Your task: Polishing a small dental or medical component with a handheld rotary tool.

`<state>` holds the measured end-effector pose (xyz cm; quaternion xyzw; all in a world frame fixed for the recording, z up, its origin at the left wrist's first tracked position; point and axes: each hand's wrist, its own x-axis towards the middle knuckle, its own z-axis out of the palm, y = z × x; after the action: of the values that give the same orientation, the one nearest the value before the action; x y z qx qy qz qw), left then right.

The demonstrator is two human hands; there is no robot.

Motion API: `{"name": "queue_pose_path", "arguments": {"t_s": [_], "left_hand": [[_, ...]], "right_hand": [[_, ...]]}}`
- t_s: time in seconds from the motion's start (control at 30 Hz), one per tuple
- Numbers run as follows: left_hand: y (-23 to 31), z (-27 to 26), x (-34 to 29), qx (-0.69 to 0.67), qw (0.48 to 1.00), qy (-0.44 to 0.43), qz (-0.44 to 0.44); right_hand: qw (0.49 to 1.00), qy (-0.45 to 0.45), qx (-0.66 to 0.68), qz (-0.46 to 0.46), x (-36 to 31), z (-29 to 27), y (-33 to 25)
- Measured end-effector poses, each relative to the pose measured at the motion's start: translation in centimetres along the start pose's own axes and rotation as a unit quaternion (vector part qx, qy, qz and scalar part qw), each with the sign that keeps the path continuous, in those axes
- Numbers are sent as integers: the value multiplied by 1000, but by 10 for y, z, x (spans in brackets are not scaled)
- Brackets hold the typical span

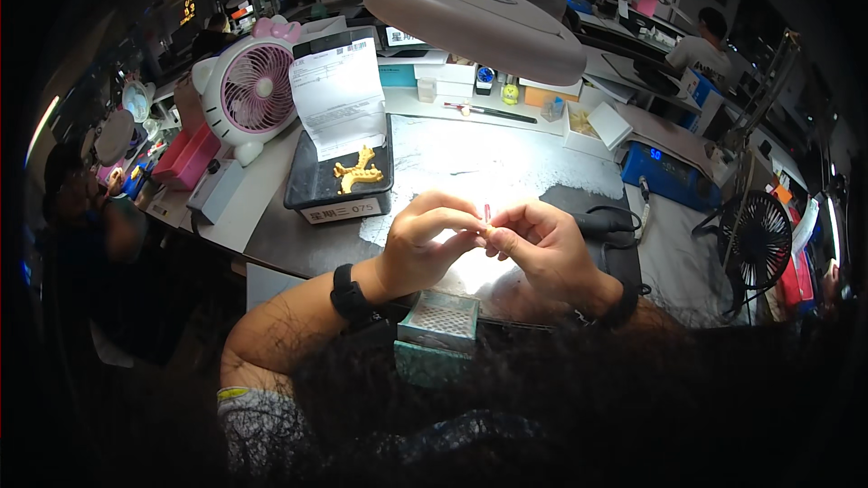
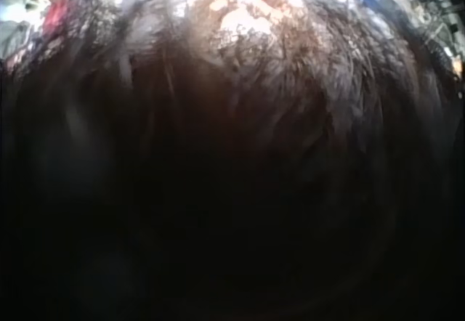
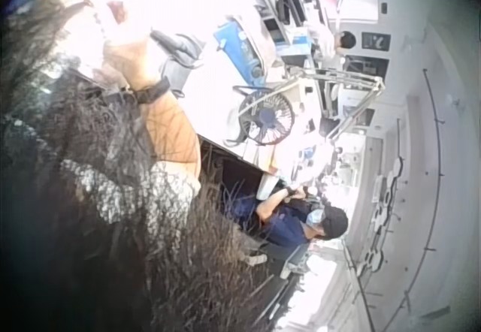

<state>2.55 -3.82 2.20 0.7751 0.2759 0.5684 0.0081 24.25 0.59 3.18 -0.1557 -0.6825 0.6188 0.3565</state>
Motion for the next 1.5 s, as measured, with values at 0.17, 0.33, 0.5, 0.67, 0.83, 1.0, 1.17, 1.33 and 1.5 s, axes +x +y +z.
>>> {"name": "queue_pose_path", "arguments": {"t_s": [0.17,0.33,0.5,0.67,0.83,1.0,1.17,1.33,1.5], "left_hand": [[-2,-1,-6,-4,1000,-2,1],[-4,-1,-8,-14,1000,-1,-1],[-5,-2,-12,-19,999,4,-25],[-4,-5,-11,-15,999,-22,-23],[-3,-3,-7,-18,999,-23,-15],[-3,-4,-8,-15,1000,-20,-15],[-3,-3,-8,-20,999,-20,-16],[-4,-3,-8,-19,999,-17,-20],[-3,-2,-10,-33,998,-11,-48]], "right_hand": [[1000,-6,-13,-7,-1,3,-1],[999,-7,-37,-14,-3,3,-4],[999,-14,-10,-27,-2,3,-1],[999,-5,-14,-35,-2,6,-3],[997,-15,-48,-57,-3,3,-1],[998,9,-32,-58,-2,8,-1],[997,14,-30,-70,-2,8,0],[995,20,-49,-86,-3,9,0],[992,40,-57,-108,-3,11,1]]}}
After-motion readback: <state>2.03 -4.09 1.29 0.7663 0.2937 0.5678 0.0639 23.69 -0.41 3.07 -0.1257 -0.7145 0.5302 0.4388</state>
